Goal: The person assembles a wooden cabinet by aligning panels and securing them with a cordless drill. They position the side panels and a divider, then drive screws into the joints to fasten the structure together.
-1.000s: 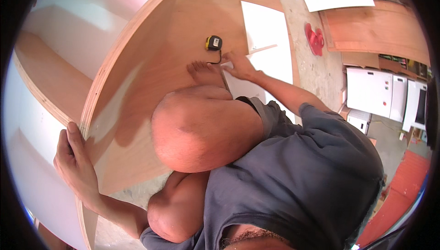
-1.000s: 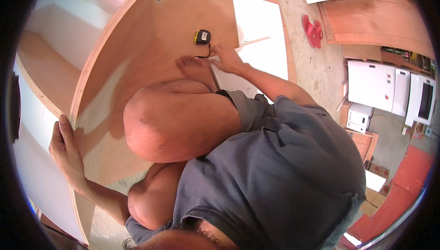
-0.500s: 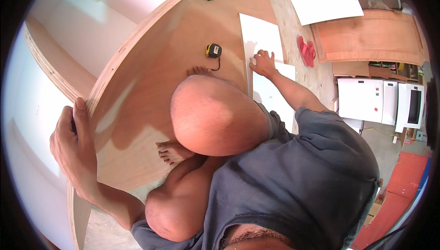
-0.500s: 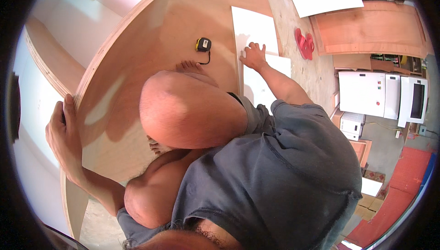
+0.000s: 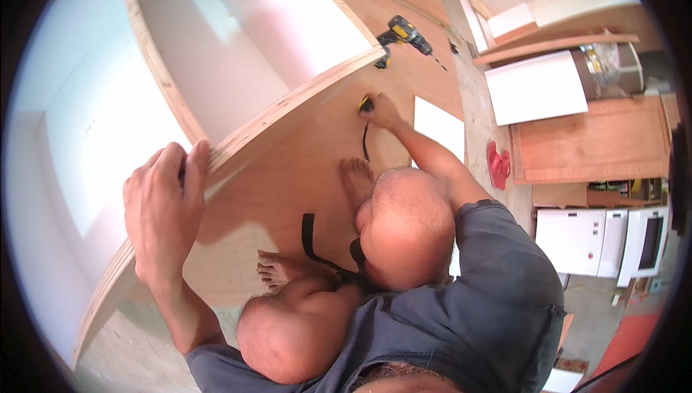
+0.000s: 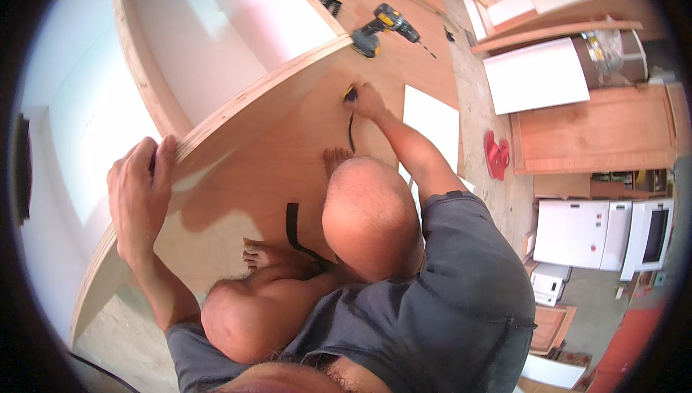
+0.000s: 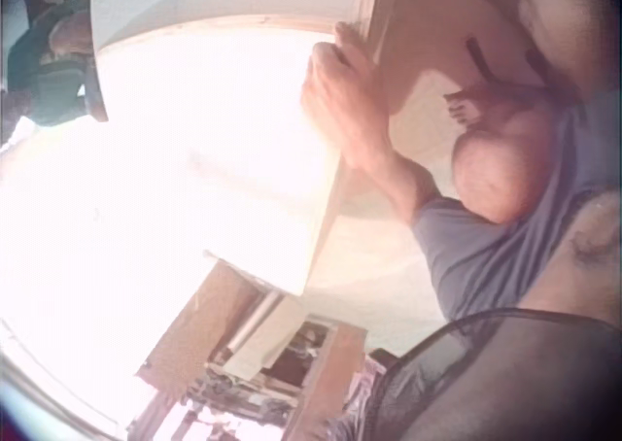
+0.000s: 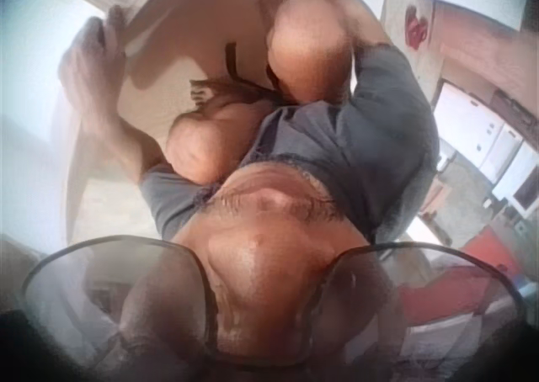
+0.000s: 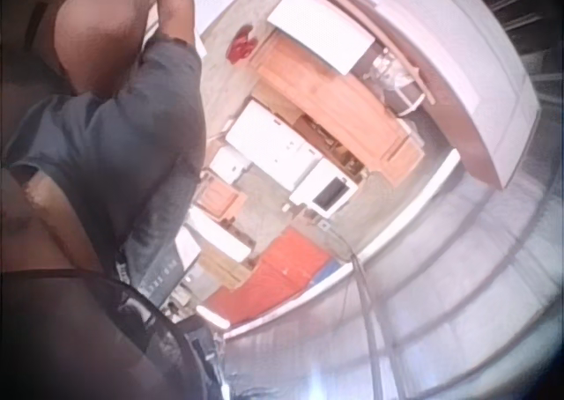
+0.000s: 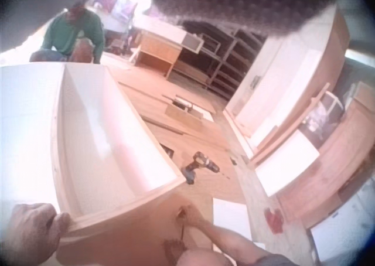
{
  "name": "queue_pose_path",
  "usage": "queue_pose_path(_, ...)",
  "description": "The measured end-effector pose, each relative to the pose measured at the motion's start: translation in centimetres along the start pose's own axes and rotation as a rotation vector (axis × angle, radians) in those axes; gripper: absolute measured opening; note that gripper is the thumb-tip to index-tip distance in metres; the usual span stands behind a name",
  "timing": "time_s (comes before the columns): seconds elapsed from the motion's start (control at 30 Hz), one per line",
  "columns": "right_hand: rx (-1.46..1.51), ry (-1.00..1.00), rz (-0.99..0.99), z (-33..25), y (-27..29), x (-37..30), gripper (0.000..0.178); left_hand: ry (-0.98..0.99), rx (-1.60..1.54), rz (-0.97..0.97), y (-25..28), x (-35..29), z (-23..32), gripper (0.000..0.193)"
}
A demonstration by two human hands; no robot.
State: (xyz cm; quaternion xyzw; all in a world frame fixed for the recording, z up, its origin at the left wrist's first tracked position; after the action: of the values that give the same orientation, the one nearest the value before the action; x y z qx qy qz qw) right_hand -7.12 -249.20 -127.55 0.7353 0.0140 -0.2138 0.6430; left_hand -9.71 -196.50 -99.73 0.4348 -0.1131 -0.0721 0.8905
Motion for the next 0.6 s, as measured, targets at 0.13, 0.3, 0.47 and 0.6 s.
queue_pose_path(0.13, -0.002, 0.192, 0.205, -2.0, 4.2, 5.9, 0.066, 0.019, 0.001, -0.010, 0.3, 0.1, -0.3, 0.049)
queue_pose_path(0.3, -0.067, 0.437, 0.262, -6.2, 11.1, 4.3, 0.049, 0.071, -0.006, -0.041, 0.2, -0.1, -0.4, 0.049)
queue_pose_path(0.47, -0.129, 0.255, 0.313, -4.7, 19.8, 2.4, 0.037, 0.052, -0.033, 0.049, 0.5, -0.4, -0.2, 0.047)
queue_pose_path(0.6, -0.091, 0.250, 0.429, 1.4, 26.5, 5.4, 0.033, 0.073, -0.036, 0.007, 0.0, 0.3, 1.0, 0.044)
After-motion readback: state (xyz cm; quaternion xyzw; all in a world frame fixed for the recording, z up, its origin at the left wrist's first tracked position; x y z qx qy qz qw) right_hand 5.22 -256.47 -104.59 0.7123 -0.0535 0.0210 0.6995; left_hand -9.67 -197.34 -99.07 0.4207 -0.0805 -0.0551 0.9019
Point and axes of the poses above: each hand's wrist, its own x-axis towards the middle knuckle, its own y-axis out of the back of the hand, z = x × y, the point moved 9 cm from there along x, towards the middle knuckle, and after that the axes turned 9 degrees about -x, right-handed, at the moved point
